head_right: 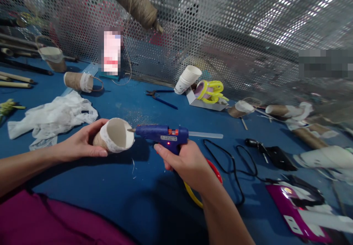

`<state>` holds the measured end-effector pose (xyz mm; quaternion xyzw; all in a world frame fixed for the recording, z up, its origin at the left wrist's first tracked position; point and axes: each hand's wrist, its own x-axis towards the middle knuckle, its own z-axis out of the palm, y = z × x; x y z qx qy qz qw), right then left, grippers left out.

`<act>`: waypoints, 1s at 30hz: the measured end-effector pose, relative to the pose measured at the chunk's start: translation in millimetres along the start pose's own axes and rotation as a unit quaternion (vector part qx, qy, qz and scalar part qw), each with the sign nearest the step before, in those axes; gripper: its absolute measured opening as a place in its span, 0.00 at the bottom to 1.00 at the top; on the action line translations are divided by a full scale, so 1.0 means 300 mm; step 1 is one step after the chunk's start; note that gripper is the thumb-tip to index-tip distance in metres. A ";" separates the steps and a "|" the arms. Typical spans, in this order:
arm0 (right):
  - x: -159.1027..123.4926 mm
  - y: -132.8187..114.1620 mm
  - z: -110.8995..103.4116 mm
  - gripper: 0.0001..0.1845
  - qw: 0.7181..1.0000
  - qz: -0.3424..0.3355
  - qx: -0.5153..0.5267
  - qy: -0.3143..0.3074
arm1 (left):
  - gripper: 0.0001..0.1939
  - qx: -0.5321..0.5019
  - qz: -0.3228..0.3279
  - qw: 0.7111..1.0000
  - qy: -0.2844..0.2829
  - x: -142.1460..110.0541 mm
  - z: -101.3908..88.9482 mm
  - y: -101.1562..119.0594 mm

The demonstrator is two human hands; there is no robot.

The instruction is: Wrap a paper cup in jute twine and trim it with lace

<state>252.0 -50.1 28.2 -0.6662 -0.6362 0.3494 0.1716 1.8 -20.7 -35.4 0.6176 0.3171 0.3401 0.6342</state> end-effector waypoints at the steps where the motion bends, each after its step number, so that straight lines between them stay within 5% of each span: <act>1: -0.002 -0.002 0.000 0.23 1.000 0.012 -0.009 -0.004 | 0.27 0.003 0.000 1.000 0.001 0.000 0.000 -0.001; 7: -0.006 0.003 0.002 0.23 1.000 -0.007 -0.012 0.015 | 0.28 0.025 0.014 1.000 0.004 0.003 0.000 0.000; 21: 0.007 0.027 -0.004 0.24 0.996 -0.025 0.063 -0.061 | 0.28 0.009 0.013 1.000 0.002 0.004 0.002 -0.003; 26: 0.003 0.020 0.006 0.16 0.979 -0.018 0.197 -0.039 | 0.29 0.017 0.029 0.999 0.033 0.003 0.004 -0.005; 30: 0.011 0.016 0.049 0.14 0.938 0.023 0.344 -0.034 | 0.31 0.010 0.015 0.997 0.073 0.007 0.010 -0.010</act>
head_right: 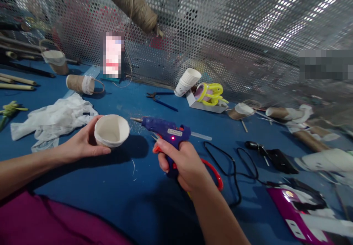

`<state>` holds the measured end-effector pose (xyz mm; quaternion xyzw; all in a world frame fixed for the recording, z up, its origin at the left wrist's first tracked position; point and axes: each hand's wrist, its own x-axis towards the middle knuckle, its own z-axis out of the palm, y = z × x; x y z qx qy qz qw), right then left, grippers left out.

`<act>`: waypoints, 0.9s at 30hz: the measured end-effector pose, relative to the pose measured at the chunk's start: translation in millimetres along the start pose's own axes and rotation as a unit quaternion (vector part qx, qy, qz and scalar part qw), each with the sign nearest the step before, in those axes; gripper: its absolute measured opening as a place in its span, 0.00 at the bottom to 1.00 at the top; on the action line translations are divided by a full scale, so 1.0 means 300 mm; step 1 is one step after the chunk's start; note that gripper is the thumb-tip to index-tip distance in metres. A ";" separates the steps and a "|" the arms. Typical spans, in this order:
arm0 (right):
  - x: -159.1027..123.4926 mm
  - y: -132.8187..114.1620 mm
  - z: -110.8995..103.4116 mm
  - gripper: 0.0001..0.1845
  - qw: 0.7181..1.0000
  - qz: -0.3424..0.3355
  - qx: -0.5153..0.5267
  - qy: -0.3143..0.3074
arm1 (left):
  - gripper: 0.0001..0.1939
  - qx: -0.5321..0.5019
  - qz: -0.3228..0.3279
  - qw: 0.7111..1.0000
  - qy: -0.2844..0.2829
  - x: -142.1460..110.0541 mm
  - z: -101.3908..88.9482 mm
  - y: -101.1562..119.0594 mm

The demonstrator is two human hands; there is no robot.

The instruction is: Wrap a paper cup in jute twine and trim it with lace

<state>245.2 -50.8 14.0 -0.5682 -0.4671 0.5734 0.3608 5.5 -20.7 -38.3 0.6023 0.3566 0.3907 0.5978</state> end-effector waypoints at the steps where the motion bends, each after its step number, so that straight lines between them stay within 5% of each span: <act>1: 0.004 0.009 0.011 0.14 0.999 0.011 0.033 -0.007 | 0.32 -0.002 -0.003 1.000 0.011 0.001 0.002 -0.002; 7: 0.018 0.050 0.062 0.16 0.985 0.054 0.150 -0.070 | 0.35 -0.005 0.000 0.999 0.033 -0.004 0.012 -0.004; 16: 0.007 0.056 0.088 0.15 0.989 0.043 0.125 -0.068 | 0.34 -0.007 0.006 0.999 0.040 0.000 0.021 0.002; 22: 0.003 0.056 0.071 0.18 0.995 -0.033 -0.085 0.034 | 0.32 0.008 0.019 0.999 0.041 -0.002 0.017 -0.007; 27: -0.006 0.033 0.059 0.23 0.944 -0.099 -0.300 0.094 | 0.31 0.059 0.037 0.996 0.052 0.003 0.011 -0.021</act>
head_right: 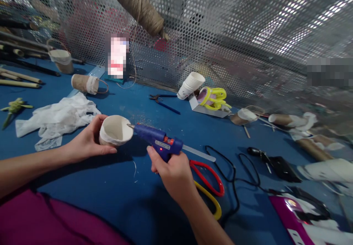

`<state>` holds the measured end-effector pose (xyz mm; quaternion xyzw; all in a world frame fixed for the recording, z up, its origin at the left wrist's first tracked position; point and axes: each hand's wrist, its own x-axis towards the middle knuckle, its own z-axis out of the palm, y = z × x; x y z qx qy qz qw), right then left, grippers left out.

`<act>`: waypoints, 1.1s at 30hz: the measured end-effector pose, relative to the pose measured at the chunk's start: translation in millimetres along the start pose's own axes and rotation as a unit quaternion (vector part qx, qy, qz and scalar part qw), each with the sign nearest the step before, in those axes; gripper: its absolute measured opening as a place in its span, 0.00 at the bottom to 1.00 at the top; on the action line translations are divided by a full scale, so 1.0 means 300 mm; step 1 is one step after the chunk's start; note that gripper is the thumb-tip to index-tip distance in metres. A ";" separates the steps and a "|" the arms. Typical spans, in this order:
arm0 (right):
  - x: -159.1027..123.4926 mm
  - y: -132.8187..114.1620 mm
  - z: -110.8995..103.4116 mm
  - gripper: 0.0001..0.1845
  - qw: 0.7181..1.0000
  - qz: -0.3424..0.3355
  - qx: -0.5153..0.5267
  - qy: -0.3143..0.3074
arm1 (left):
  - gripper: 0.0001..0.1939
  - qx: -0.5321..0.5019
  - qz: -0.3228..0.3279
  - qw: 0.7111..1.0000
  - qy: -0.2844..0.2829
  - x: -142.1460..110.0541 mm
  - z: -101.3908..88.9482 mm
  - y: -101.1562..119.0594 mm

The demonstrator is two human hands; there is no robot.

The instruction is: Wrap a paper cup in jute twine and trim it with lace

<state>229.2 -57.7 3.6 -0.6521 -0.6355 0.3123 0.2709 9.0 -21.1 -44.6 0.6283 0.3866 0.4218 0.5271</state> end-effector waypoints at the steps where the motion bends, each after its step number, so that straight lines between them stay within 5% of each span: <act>1: -0.001 -0.007 -0.002 0.22 1.000 0.002 -0.029 0.010 | 0.30 0.009 0.001 1.000 0.002 0.001 -0.001 -0.001; 7: -0.005 -0.027 -0.010 0.19 0.995 -0.009 -0.095 0.026 | 0.29 0.052 0.015 0.999 0.000 0.003 -0.002 -0.008; 20: 0.021 0.013 -0.049 0.21 0.997 -0.023 -0.058 -0.035 | 0.29 0.019 0.016 0.999 -0.041 0.001 -0.004 -0.004; 27: 0.014 0.014 -0.055 0.23 0.995 0.052 -0.059 -0.062 | 0.29 0.030 0.015 0.999 -0.037 0.000 -0.007 -0.015; 33: 0.009 0.002 -0.059 0.16 0.991 0.025 0.118 -0.063 | 0.32 0.013 0.010 0.999 -0.033 0.003 -0.009 -0.007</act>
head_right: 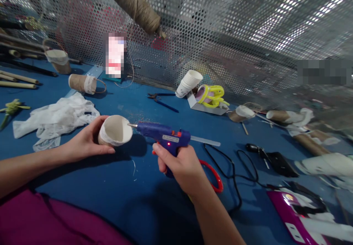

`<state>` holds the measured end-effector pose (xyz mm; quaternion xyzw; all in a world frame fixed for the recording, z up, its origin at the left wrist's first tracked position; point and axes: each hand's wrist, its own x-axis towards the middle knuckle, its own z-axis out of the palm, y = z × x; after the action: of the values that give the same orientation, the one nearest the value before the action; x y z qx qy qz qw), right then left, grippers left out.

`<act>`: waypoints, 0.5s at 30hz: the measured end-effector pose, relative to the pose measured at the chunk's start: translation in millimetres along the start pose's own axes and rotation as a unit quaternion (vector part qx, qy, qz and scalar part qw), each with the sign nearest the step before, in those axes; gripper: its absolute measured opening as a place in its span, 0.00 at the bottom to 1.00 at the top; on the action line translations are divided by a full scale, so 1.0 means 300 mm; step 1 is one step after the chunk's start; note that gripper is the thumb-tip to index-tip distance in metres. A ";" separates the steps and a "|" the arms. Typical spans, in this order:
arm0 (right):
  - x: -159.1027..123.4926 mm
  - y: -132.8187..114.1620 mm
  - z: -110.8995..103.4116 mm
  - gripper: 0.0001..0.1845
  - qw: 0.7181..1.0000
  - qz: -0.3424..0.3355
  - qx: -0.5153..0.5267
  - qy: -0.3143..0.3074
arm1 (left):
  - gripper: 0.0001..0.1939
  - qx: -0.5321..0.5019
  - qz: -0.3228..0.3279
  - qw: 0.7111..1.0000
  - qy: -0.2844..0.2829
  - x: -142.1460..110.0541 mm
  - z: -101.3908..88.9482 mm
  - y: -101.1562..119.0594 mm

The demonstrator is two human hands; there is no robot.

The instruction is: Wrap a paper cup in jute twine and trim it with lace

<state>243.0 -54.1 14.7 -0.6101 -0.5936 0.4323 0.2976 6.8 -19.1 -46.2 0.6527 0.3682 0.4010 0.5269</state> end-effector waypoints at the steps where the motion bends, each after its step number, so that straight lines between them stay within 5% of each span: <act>1: 0.002 0.002 0.004 0.15 0.999 0.004 0.046 0.008 | 0.33 -0.006 -0.006 1.000 -0.004 0.000 0.000 0.004; 8: 0.019 0.027 0.058 0.16 0.949 0.092 0.297 -0.058 | 0.35 -0.013 -0.014 1.000 -0.002 -0.001 0.001 0.008; 15: 0.018 0.035 0.090 0.15 0.922 0.117 0.349 -0.115 | 0.36 -0.049 -0.006 0.999 0.008 0.000 0.007 0.000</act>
<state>223.9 -54.2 -7.5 -0.4786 -0.3592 0.7115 0.3683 8.8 -20.1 -46.5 0.6210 0.3563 0.4200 0.5577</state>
